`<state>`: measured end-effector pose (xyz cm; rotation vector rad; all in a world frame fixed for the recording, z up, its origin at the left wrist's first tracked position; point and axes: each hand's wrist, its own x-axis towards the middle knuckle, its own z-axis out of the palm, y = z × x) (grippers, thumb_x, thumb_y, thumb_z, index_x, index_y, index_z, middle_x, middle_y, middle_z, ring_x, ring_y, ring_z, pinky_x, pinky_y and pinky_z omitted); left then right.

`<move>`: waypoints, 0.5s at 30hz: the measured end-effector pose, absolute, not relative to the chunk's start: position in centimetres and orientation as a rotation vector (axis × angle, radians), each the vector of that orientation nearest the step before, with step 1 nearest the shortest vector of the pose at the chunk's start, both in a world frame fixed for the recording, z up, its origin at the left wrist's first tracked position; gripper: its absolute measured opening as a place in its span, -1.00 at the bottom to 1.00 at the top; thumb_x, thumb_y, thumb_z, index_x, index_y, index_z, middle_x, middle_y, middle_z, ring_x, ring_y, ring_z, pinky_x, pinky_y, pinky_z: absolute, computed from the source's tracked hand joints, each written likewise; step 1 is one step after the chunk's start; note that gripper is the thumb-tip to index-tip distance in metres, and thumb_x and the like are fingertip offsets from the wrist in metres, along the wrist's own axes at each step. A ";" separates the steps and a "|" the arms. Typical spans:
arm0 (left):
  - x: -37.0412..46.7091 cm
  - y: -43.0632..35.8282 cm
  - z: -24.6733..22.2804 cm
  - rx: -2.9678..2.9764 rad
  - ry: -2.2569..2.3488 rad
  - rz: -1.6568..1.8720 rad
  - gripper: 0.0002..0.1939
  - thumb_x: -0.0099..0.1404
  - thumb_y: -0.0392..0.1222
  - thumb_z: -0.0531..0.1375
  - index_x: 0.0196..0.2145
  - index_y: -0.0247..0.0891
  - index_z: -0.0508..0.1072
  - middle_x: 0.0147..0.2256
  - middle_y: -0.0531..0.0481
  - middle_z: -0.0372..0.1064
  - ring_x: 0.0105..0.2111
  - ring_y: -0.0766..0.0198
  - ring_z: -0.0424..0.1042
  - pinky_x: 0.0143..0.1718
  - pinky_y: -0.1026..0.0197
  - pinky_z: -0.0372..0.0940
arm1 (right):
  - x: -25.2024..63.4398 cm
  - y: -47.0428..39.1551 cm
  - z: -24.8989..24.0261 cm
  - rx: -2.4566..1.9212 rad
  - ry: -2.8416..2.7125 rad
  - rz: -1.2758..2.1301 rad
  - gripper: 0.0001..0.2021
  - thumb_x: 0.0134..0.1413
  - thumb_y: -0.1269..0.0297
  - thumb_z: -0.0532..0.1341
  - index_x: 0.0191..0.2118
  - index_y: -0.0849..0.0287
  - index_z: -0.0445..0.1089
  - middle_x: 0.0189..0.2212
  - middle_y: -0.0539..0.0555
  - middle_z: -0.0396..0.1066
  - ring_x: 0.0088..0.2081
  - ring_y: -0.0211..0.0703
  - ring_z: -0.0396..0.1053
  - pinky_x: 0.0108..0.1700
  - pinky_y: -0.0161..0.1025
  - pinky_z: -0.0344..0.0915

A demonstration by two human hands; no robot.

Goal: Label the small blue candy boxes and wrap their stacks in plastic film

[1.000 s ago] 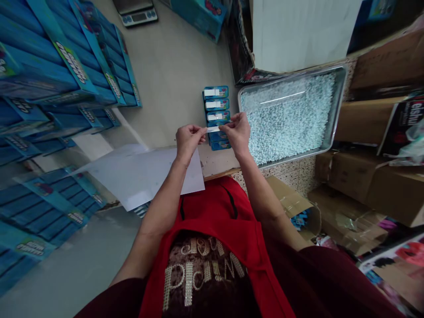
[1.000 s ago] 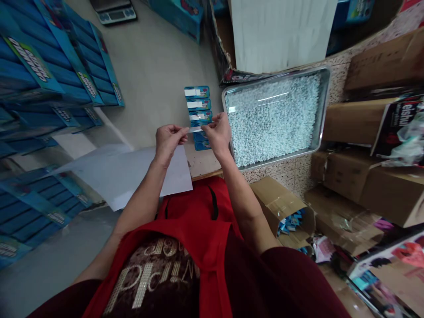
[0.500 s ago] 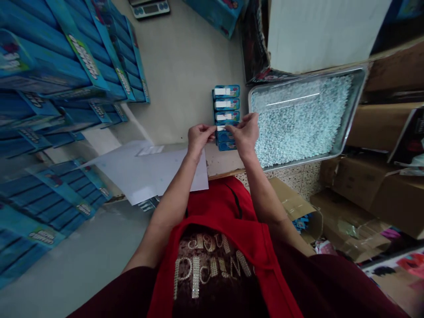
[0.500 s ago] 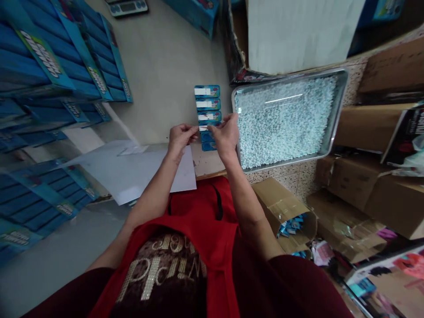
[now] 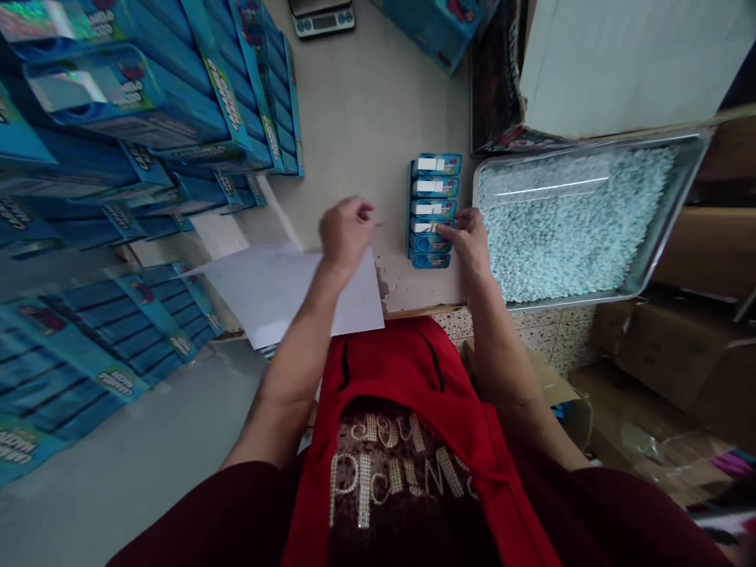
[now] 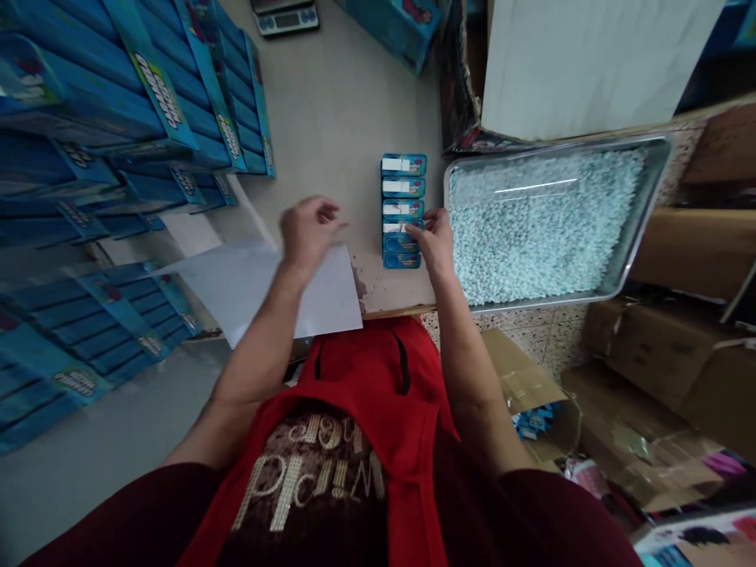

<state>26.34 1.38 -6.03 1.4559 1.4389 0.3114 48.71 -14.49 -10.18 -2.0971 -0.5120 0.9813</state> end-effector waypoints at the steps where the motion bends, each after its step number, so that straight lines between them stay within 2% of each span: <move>1: 24.4 2.9 -5.3 1.504 1.474 0.304 -0.77 0.14 -0.37 0.49 -0.26 -0.19 0.61 -0.33 0.02 0.54 -0.19 0.13 0.54 0.00 0.13 0.41 | 48.8 -14.7 -9.7 -2.158 -0.571 0.939 -0.61 0.08 0.10 0.40 -0.09 0.03 0.26 -0.40 -0.11 0.25 -0.34 -0.12 0.37 -0.15 -0.01 0.43; 2: 22.2 4.3 -4.9 1.574 1.511 0.276 -0.79 0.18 -0.33 0.48 -0.23 -0.20 0.62 -0.31 0.01 0.54 -0.20 0.13 0.54 0.03 0.09 0.41 | 48.8 -15.0 -8.9 -2.217 -0.636 0.870 -0.63 0.15 0.07 0.38 -0.04 0.04 0.28 -0.37 -0.07 0.30 -0.31 -0.09 0.40 -0.11 0.04 0.45; 4: 17.9 6.5 -4.9 1.746 1.596 0.112 -0.82 0.16 -0.34 0.47 -0.30 -0.19 0.60 -0.32 0.00 0.53 -0.16 0.06 0.55 0.15 -0.01 0.36 | 48.2 -15.3 -6.8 -2.301 -0.762 0.684 -0.62 0.27 0.02 0.32 0.08 0.04 0.31 -0.26 0.02 0.39 -0.21 -0.01 0.46 -0.03 0.12 0.47; 7: 13.1 6.9 -6.4 1.955 1.496 -0.336 -0.76 0.06 -0.26 0.51 -0.34 -0.15 0.56 -0.29 -0.07 0.54 -0.03 -0.10 0.55 0.22 -0.10 0.33 | 45.2 -14.8 -3.2 -2.274 -0.885 0.539 -0.64 0.39 0.03 0.24 0.17 0.04 0.33 -0.16 0.09 0.43 -0.13 0.02 0.47 0.04 0.12 0.46; 9: 11.8 5.1 -7.0 2.053 1.370 -0.543 -0.64 0.03 -0.15 0.55 -0.22 -0.16 0.58 -0.10 -0.22 0.57 0.09 -0.23 0.49 0.23 -0.16 0.32 | 42.2 -13.9 -1.5 -2.178 -0.967 0.605 -0.75 0.43 0.11 0.20 0.12 0.04 0.37 -0.17 0.08 0.44 -0.15 -0.02 0.46 0.04 0.05 0.44; 11: 11.7 2.4 -7.1 2.135 1.313 -0.590 -0.52 0.08 -0.08 0.55 -0.07 -0.18 0.58 0.11 -0.36 0.50 0.23 -0.38 0.38 0.28 -0.24 0.24 | 38.9 -12.9 -1.3 -2.086 -1.087 0.721 -0.85 0.44 0.20 0.19 0.03 0.03 0.42 -0.17 0.08 0.46 -0.14 -0.03 0.45 0.05 0.00 0.42; 13: 12.0 -0.1 -6.8 2.202 1.260 -0.586 -0.51 0.17 -0.08 0.50 0.04 -0.18 0.57 0.23 -0.41 0.41 0.31 -0.44 0.28 0.31 -0.30 0.14 | 35.6 -11.9 -2.3 -2.025 -1.219 0.880 -0.87 0.44 0.27 0.18 -0.02 0.04 0.45 -0.13 0.11 0.50 -0.09 -0.01 0.47 0.07 -0.03 0.41; 15: 12.1 -1.7 -6.7 2.255 1.182 -0.636 -0.56 0.25 -0.10 0.44 0.06 -0.18 0.56 0.27 -0.41 0.37 0.30 -0.44 0.26 0.29 -0.31 0.11 | 32.6 -11.5 -4.4 -1.990 -1.328 1.096 -0.81 0.43 0.33 0.17 0.04 0.08 0.47 -0.03 0.18 0.53 -0.02 0.04 0.48 0.10 -0.02 0.42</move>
